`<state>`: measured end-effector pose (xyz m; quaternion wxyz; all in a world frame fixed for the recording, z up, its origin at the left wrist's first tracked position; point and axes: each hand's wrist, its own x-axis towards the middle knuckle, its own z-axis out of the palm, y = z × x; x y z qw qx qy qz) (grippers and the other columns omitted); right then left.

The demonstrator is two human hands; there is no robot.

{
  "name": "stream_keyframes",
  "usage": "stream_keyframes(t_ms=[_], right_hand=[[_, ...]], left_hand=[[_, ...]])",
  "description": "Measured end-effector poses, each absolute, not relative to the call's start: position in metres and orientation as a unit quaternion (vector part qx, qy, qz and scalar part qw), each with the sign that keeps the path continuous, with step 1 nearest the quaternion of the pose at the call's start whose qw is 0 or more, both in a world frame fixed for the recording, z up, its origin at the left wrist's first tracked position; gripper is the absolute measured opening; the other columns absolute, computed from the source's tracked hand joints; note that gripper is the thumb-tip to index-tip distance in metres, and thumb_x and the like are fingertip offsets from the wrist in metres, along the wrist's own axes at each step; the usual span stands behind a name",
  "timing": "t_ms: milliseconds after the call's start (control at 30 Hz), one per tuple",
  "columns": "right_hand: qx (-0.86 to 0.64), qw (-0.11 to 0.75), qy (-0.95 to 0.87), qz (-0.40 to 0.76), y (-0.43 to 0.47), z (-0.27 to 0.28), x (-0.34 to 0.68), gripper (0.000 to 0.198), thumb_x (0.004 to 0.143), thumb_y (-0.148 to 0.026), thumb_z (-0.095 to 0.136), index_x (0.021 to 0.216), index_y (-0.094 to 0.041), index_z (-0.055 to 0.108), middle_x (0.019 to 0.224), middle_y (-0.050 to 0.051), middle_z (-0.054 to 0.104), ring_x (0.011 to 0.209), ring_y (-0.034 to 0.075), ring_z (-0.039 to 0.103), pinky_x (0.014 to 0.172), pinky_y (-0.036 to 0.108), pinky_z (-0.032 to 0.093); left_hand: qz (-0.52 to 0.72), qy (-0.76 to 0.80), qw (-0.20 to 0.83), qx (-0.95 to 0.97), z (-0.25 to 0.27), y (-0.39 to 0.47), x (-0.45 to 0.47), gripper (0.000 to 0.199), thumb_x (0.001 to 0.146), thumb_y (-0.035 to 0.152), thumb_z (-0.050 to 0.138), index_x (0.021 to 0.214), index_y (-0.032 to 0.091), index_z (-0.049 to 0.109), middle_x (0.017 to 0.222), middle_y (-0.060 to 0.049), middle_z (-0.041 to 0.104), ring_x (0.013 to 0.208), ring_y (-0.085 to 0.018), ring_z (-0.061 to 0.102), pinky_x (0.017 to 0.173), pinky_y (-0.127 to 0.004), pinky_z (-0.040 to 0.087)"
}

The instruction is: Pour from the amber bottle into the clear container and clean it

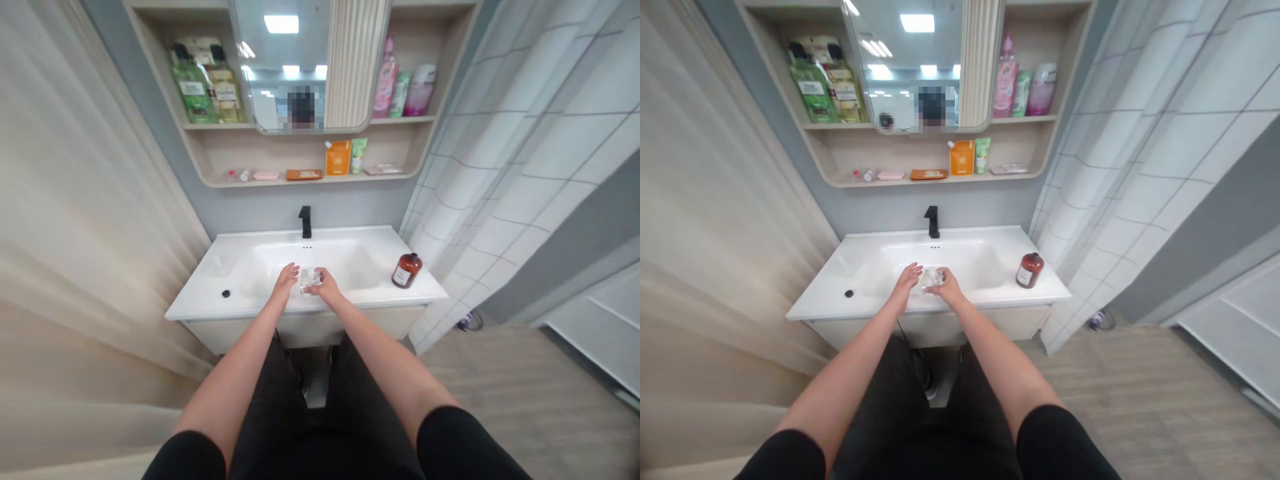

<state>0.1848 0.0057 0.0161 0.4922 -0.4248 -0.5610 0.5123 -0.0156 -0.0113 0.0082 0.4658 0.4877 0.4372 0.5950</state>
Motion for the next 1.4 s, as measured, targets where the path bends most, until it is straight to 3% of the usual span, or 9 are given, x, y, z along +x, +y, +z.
stream_keyframes(t_ms=[133,267,567,733,1000,1400], right_hand=[[-0.435,0.464,-0.580,0.509,0.014,0.008,0.177,0.075,0.049,-0.039,0.101,0.112,-0.028,0.063,0.102,-0.003,0.069,0.097,0.026,0.067,0.091,0.040,0.056],[-0.405,0.426,-0.610,0.532,0.018,0.008,0.172,0.072,0.052,-0.037,0.100,0.114,-0.026,0.066,0.101,-0.003,0.071,0.095,0.025,0.066,0.088,0.038,0.054],[-0.367,0.429,-0.635,0.528,0.010,0.010,0.181,0.074,0.054,-0.042,0.103,0.116,-0.026,0.068,0.107,-0.001,0.072,0.099,0.024,0.064,0.094,0.038,0.053],[-0.374,0.427,-0.637,0.521,0.009,0.013,0.182,0.075,0.052,-0.042,0.103,0.117,-0.026,0.068,0.108,-0.001,0.073,0.101,0.025,0.065,0.096,0.039,0.053],[-0.358,0.422,-0.637,0.536,0.005,0.014,0.181,0.074,0.055,-0.043,0.103,0.118,-0.026,0.069,0.108,-0.001,0.076,0.102,0.026,0.068,0.097,0.040,0.054],[-0.370,0.423,-0.633,0.532,0.003,0.016,0.182,0.078,0.051,-0.040,0.104,0.120,-0.026,0.069,0.108,-0.001,0.077,0.103,0.026,0.070,0.099,0.041,0.056]], left_hand=[[0.583,0.444,0.445,0.515,0.002,-0.006,0.001,0.056,0.082,0.047,0.089,0.132,0.024,0.081,0.154,-0.015,0.076,0.154,-0.040,0.064,0.138,-0.059,0.040],[0.578,0.436,0.442,0.530,-0.002,-0.004,0.003,0.058,0.085,0.059,0.090,0.131,0.024,0.084,0.154,-0.015,0.076,0.154,-0.040,0.063,0.138,-0.058,0.040],[0.556,0.426,0.430,0.569,-0.004,-0.009,-0.011,0.058,0.084,0.068,0.091,0.122,0.024,0.089,0.147,-0.015,0.078,0.147,-0.039,0.067,0.136,-0.056,0.043],[0.560,0.420,0.420,0.578,0.002,-0.014,-0.007,0.054,0.086,0.065,0.092,0.120,0.023,0.090,0.147,-0.015,0.078,0.143,-0.038,0.069,0.132,-0.055,0.046],[0.593,0.449,0.430,0.512,0.008,-0.016,0.001,0.052,0.067,0.050,0.102,0.105,0.024,0.079,0.118,-0.008,0.083,0.114,-0.031,0.075,0.112,-0.049,0.057],[0.579,0.451,0.438,0.518,0.013,-0.019,0.002,0.055,0.066,0.047,0.101,0.109,0.022,0.079,0.115,-0.009,0.081,0.111,-0.032,0.074,0.112,-0.050,0.055]])
